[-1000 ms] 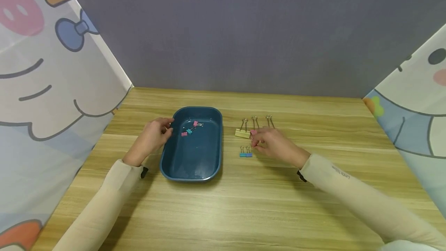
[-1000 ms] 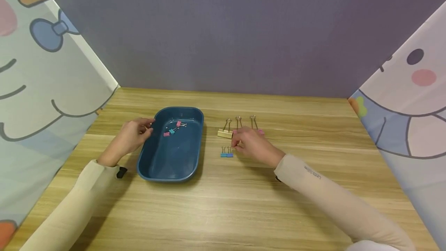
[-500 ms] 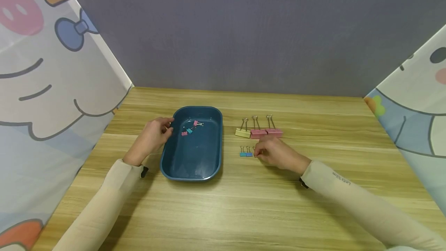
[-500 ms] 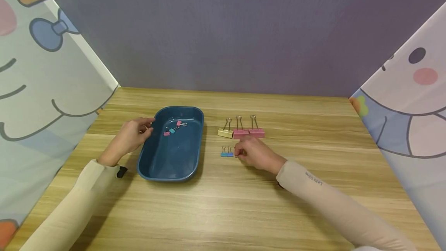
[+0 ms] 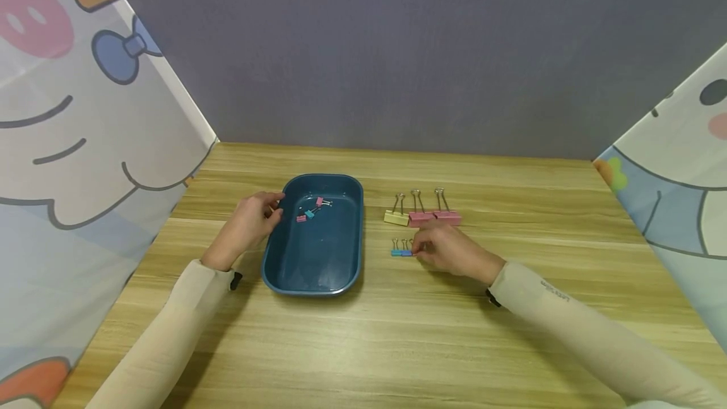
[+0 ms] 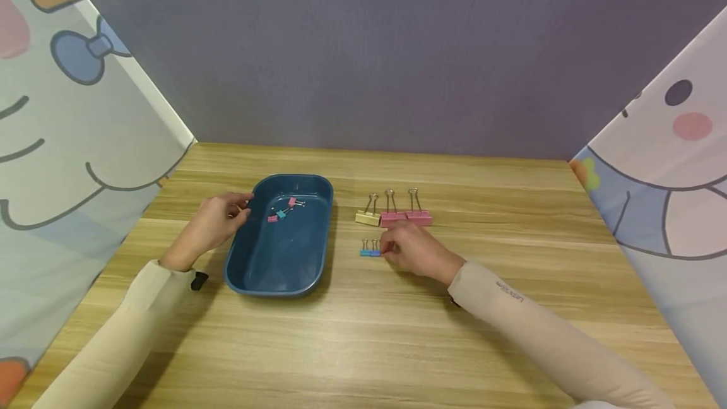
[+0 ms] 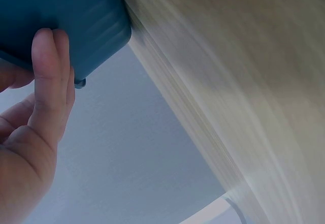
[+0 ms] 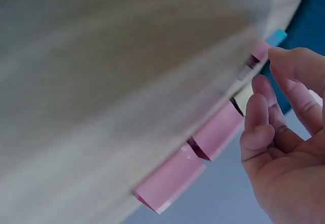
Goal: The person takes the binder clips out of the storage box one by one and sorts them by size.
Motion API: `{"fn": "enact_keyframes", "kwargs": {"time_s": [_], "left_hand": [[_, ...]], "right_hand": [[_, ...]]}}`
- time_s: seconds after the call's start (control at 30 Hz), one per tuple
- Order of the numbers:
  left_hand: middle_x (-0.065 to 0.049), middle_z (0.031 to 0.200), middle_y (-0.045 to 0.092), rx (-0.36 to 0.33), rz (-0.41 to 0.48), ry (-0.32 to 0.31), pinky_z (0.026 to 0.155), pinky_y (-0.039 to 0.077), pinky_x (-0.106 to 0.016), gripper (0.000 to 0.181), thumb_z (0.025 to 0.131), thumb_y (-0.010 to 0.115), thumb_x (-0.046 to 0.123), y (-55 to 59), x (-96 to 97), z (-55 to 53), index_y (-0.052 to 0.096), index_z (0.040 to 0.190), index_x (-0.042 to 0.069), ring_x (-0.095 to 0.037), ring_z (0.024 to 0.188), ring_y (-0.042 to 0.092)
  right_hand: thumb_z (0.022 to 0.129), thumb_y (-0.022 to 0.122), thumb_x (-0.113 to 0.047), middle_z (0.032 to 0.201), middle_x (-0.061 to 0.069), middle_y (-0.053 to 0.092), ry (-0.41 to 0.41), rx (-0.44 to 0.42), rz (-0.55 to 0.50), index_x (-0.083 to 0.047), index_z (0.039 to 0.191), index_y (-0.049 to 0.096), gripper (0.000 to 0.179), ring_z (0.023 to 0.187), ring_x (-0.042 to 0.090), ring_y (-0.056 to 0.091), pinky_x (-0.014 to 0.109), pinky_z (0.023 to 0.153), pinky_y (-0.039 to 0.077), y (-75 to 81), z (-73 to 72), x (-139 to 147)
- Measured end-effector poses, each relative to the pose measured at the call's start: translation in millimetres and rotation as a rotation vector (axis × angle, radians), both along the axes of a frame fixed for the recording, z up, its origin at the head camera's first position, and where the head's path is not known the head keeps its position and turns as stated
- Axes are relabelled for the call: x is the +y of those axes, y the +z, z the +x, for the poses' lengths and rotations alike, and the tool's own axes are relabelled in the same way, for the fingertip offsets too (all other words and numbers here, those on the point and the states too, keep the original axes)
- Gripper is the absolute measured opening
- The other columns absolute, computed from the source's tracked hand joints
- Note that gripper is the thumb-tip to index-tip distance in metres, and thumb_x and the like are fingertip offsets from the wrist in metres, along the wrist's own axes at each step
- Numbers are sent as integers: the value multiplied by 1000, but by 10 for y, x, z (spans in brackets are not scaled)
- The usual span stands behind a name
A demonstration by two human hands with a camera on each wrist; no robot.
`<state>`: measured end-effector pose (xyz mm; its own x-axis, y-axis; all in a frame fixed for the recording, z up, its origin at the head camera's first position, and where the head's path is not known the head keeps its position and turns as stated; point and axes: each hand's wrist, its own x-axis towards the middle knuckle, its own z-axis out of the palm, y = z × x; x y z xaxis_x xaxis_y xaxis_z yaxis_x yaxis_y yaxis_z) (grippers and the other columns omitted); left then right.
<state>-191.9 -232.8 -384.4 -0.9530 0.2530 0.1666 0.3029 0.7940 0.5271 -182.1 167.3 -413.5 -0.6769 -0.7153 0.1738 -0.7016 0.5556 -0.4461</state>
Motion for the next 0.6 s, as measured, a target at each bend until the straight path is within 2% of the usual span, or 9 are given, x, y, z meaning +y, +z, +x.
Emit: {"fn": "enact_keyframes", "kwargs": {"time_s": [0.1,0.23,0.43,0.6], "left_hand": [[-20,95,61,-3,5,-3,57,52,-33,34,90,58,1,0,0,2,57,122,-10,-24,72,61],[-20,96,61,-2,6,-1,57,52,-33,34,90,58,1,1,-6,10,57,122,-10,-24,73,61],[-20,97,61,-6,8,6,58,52,-33,34,90,58,2,-3,-12,10,57,122,-9,-25,74,62],[-20,96,62,-4,11,6,59,52,-33,33,90,58,1,-8,-8,5,57,122,-9,-25,75,62]], "right_hand": [[75,79,-6,94,2,66,-3,24,-21,-13,82,70,12,96,22,61,33,82,50,68,-16,-14],[77,78,-7,105,7,65,-17,52,-28,-12,83,70,11,115,32,53,43,90,44,173,-36,-52],[80,75,-10,93,-7,58,-53,97,10,-14,91,71,12,88,13,57,32,70,48,312,-55,-136],[81,73,-6,88,-3,59,-12,119,-31,-13,90,70,12,77,15,57,27,66,50,407,-108,-258]]}}
